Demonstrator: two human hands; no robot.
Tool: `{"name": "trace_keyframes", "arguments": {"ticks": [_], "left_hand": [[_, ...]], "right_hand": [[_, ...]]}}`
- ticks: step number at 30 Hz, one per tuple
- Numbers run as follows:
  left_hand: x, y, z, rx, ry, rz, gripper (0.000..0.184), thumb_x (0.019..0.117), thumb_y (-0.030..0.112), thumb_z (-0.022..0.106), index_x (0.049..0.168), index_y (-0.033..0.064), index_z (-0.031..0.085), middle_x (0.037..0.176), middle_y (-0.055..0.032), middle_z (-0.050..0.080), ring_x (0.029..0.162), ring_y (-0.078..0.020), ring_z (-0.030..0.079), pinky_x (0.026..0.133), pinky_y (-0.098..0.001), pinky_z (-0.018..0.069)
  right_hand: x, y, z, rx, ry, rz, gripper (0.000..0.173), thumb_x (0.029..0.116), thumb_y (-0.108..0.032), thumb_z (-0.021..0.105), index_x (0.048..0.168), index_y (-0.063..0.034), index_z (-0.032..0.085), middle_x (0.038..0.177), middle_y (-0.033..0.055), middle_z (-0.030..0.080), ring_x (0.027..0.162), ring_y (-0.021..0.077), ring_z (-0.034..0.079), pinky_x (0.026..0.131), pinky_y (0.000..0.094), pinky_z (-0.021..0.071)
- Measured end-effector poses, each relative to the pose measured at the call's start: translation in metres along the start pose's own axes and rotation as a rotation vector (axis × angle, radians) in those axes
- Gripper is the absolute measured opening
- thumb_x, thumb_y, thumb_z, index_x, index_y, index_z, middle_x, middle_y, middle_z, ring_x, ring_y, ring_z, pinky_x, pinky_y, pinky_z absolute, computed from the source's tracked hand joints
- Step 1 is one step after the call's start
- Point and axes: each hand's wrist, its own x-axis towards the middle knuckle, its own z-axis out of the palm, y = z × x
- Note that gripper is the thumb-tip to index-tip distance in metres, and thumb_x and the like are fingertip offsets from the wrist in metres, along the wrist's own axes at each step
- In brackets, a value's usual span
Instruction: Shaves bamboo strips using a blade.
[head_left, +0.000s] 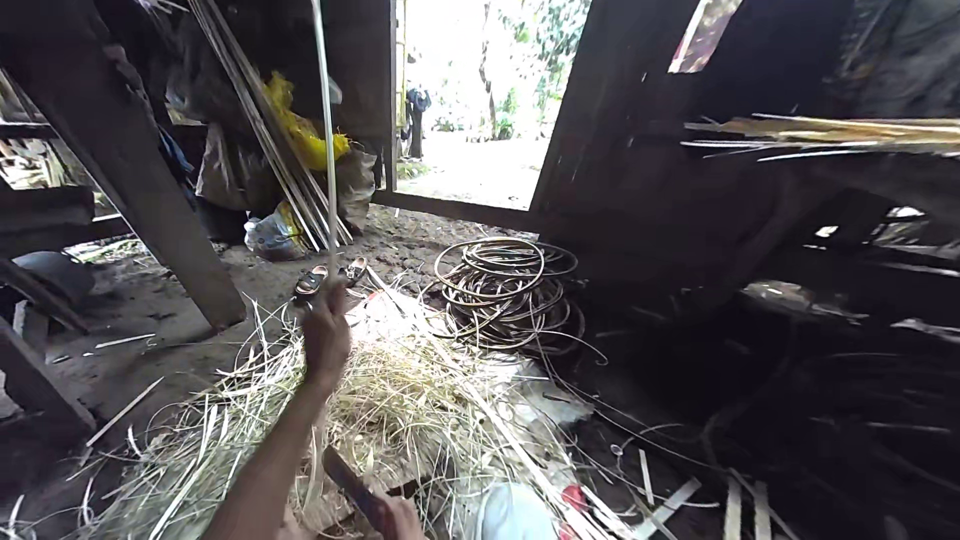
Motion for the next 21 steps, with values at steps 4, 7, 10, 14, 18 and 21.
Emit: {"name": "trace_keyframes", "arguments": {"ticks": [4, 7, 10, 14, 18, 21], "left_hand": [[0.045, -0.041, -0.090, 0.435, 0.150, 0.155, 0.051, 0.1129, 0.038, 0.032, 0.134, -0.0040, 0.054, 0.108, -0.0395, 0.063, 0.099, -0.0612, 0.062, 0.082, -0.0760, 0.0455], [0.006, -0.084, -0.151, 0.762, 0.157, 0.266, 0.048, 0.1128, 0.034, 0.035, 0.130, -0.0056, 0.056, 0.103, -0.0376, 0.064, 0.087, -0.0613, 0.064, 0.070, -0.0752, 0.0471], [-0.067, -0.138, -0.193, 0.976, 0.142, 0.379, 0.037, 0.1095, 0.019, 0.043, 0.126, -0.0070, 0.062, 0.100, -0.0366, 0.067, 0.079, -0.0598, 0.066, 0.062, -0.0712, 0.0492], [-0.145, -0.172, -0.237, 1.113, 0.117, 0.612, 0.037, 0.1078, 0.022, 0.045, 0.116, -0.0061, 0.067, 0.084, -0.0295, 0.066, 0.065, -0.0499, 0.067, 0.052, -0.0589, 0.0502], [-0.183, -0.019, -0.201, 1.242, -0.011, 0.289, 0.022, 0.0970, -0.003, 0.056, 0.084, -0.0157, 0.069, 0.063, -0.0185, 0.061, 0.058, -0.0226, 0.060, 0.061, -0.0254, 0.0455], [-0.191, 0.011, -0.205, 1.388, -0.160, -0.048, 0.025, 0.1022, -0.002, 0.050, 0.093, -0.0156, 0.068, 0.072, -0.0196, 0.064, 0.075, -0.0226, 0.064, 0.075, -0.0247, 0.0487]], "right_hand": [[0.014, -0.003, -0.021, -0.083, 0.105, -0.039, 0.042, 0.0965, -0.013, 0.065, 0.132, 0.0080, 0.062, 0.124, 0.0306, 0.063, 0.108, 0.0354, 0.066, 0.094, 0.0449, 0.0553], [0.018, 0.010, -0.052, -0.229, 0.212, -0.114, 0.039, 0.0940, -0.010, 0.066, 0.130, 0.0058, 0.065, 0.124, 0.0277, 0.065, 0.111, 0.0341, 0.068, 0.096, 0.0428, 0.0564], [0.040, 0.011, -0.089, -0.438, 0.343, -0.280, 0.048, 0.0877, -0.012, 0.073, 0.130, 0.0087, 0.064, 0.127, 0.0299, 0.065, 0.116, 0.0410, 0.066, 0.099, 0.0485, 0.0547], [0.081, -0.024, -0.136, -0.722, 0.436, -0.436, 0.060, 0.0859, -0.028, 0.078, 0.133, 0.0055, 0.062, 0.135, 0.0330, 0.059, 0.123, 0.0514, 0.059, 0.102, 0.0627, 0.0474], [0.111, -0.041, -0.168, -0.912, 0.270, -0.533, 0.072, 0.0780, -0.033, 0.086, 0.138, -0.0026, 0.061, 0.147, 0.0303, 0.052, 0.139, 0.0546, 0.043, 0.111, 0.0737, 0.0293], [0.118, -0.039, -0.181, -0.951, -0.001, -0.502, 0.071, 0.0782, -0.028, 0.087, 0.140, -0.0062, 0.061, 0.144, 0.0255, 0.057, 0.141, 0.0491, 0.045, 0.115, 0.0726, 0.0241]]}}
